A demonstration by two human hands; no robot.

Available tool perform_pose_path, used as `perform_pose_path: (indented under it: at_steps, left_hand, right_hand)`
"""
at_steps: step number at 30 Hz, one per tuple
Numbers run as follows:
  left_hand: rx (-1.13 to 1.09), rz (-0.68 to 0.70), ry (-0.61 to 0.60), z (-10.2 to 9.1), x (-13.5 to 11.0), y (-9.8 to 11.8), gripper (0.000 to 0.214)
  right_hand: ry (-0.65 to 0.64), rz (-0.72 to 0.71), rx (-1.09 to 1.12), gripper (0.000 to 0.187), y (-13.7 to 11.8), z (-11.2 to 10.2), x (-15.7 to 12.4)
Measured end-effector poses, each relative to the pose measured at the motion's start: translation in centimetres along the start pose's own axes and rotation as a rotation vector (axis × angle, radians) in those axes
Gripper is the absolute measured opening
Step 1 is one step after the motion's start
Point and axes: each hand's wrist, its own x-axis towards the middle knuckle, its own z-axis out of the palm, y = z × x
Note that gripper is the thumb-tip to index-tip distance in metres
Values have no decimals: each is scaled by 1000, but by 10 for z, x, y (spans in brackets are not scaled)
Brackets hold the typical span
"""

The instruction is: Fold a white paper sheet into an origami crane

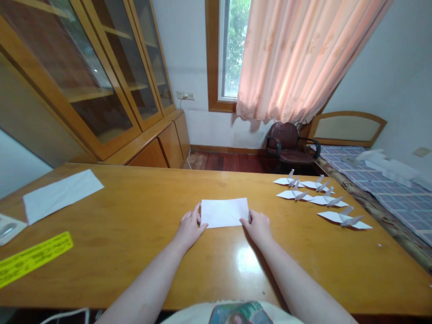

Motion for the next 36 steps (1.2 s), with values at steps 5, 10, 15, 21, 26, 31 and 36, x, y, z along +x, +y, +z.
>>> perform_pose_path:
  at_steps: [5,10,15,21,26,31,36]
  left_hand:
    - [40,-26,23,2,-2,0,79]
    - [152,-8,-5,0,-5,7,68]
    - [213,34,-27,-1,-6,9,61]
    - [227,25,-17,1,-7,10,60]
    - [218,-11,-15,2,-8,13,60]
    - [209,-29,-35,0,-9,14,60]
    - [251,-31,-48,1,-8,14,58]
  right_hand:
    - [48,-9,11,44,5,11,0]
    - [223,8,-20,64,9,21,-5]
    - [91,-376,-15,51,-18,23,-3]
    - [-181,-550,20,59,-63,36,16]
    - [-211,-469,-15,66,-63,39,22]
    - [-218,-312,-78,68,-31,28,28]
    - [-211,-144,-168,64,0,19,30]
